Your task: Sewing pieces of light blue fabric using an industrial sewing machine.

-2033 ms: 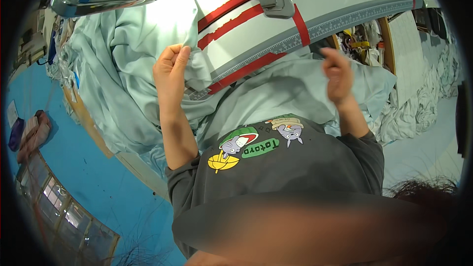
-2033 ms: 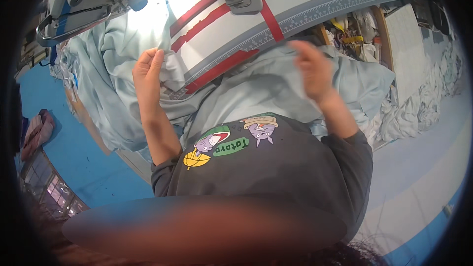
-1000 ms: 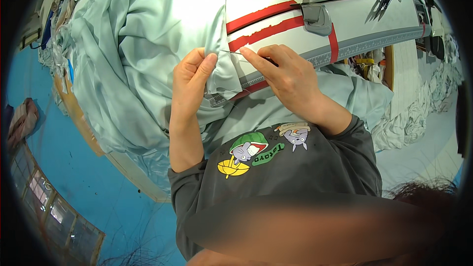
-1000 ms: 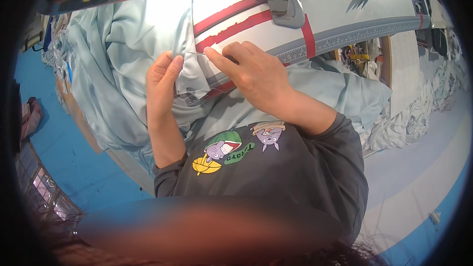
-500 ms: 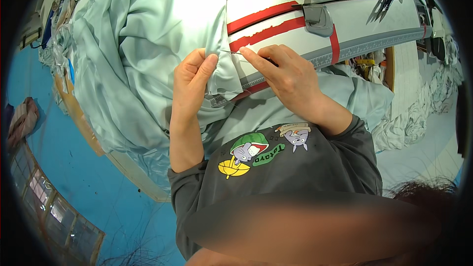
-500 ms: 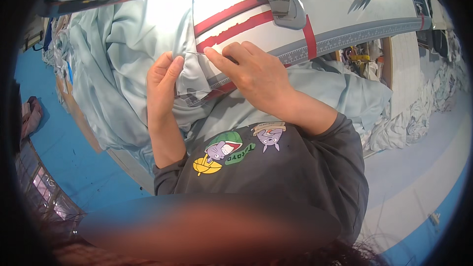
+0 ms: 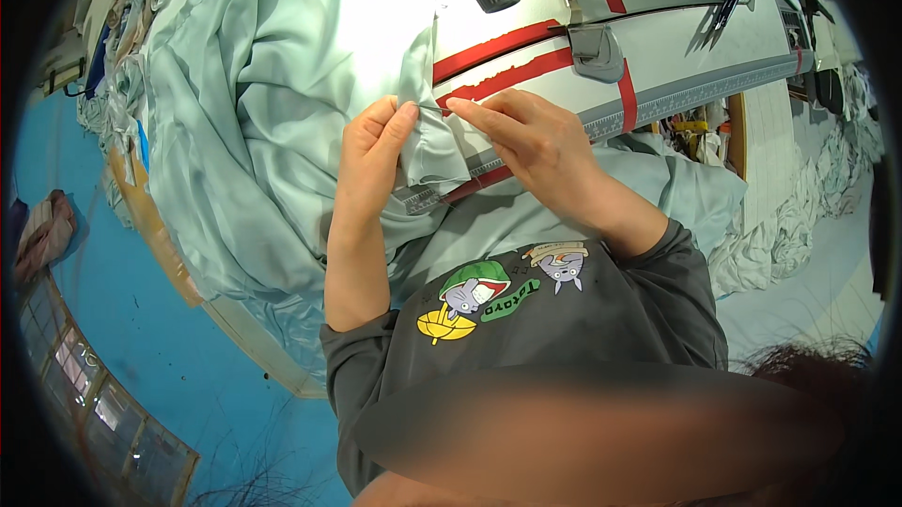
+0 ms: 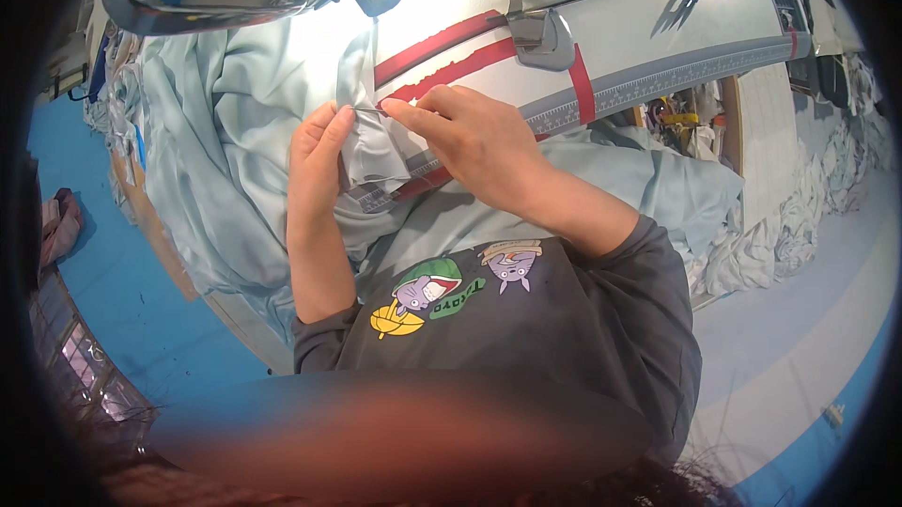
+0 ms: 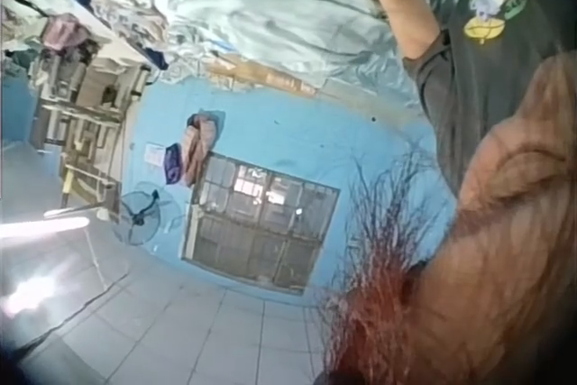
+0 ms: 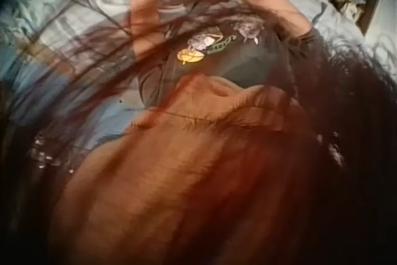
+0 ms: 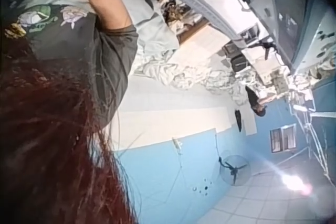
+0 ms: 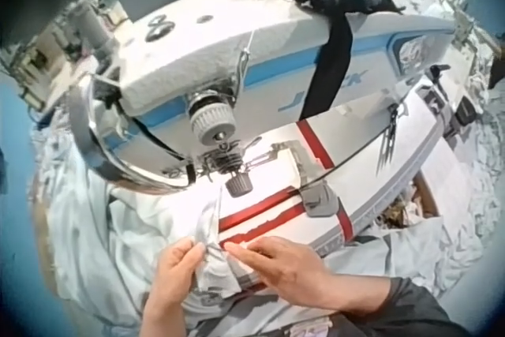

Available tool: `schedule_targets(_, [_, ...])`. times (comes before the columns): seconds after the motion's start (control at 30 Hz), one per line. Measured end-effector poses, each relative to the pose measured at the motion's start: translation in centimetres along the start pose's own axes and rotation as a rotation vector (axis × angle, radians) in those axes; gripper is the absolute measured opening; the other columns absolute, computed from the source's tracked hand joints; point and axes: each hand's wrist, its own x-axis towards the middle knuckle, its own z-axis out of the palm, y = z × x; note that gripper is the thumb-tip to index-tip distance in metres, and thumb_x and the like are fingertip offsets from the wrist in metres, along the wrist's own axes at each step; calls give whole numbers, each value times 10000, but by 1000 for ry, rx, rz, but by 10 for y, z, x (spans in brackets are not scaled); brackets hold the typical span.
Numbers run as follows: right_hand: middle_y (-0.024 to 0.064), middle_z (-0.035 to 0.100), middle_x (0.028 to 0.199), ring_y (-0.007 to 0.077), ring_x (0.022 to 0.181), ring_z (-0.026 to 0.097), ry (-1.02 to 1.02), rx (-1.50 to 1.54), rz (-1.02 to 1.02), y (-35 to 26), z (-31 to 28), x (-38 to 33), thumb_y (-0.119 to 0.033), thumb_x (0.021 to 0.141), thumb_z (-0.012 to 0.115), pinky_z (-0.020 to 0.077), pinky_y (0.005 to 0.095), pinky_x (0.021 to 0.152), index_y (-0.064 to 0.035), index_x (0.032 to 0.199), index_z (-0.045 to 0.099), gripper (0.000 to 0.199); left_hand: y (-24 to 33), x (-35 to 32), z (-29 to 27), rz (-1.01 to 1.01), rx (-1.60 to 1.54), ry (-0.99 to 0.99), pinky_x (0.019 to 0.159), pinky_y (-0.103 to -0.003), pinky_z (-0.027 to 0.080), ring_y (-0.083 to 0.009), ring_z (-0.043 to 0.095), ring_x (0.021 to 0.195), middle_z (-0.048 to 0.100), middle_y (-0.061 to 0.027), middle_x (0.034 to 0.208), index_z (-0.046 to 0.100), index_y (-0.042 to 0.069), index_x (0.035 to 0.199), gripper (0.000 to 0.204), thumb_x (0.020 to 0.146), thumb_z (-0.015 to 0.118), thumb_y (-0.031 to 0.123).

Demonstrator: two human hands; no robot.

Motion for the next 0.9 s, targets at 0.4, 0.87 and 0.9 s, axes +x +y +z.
schedule_targets(0.4, [71,632,847,154,744,622,-53,410,160,0,11,29,-18,884,567,493,274,650,-11,1037,567,153,-7,16,-13,56,96,-43,476,-182,269,10,361,549,500,84,652,634,36,803,244,960,542,198])
schedule_targets(0.87, [-9,580,741,7,577,411,-260,958,418,14,4,40,-73,920,538,300,165,499,-15,1104,559,193,5,24,-7,83,332,-22,476,-208,300,-15,393,540,482,65,605,651,20,830,252,957,539,206])
schedule_targets(0.9, [-9,574,724,3,544,402,-216,921,366,18,8,38,-70,920,537,295,163,471,-17,1046,570,141,4,25,-7,90,335,-25,476,-208,300,-15,393,540,482,65,605,651,20,830,252,957,539,206])
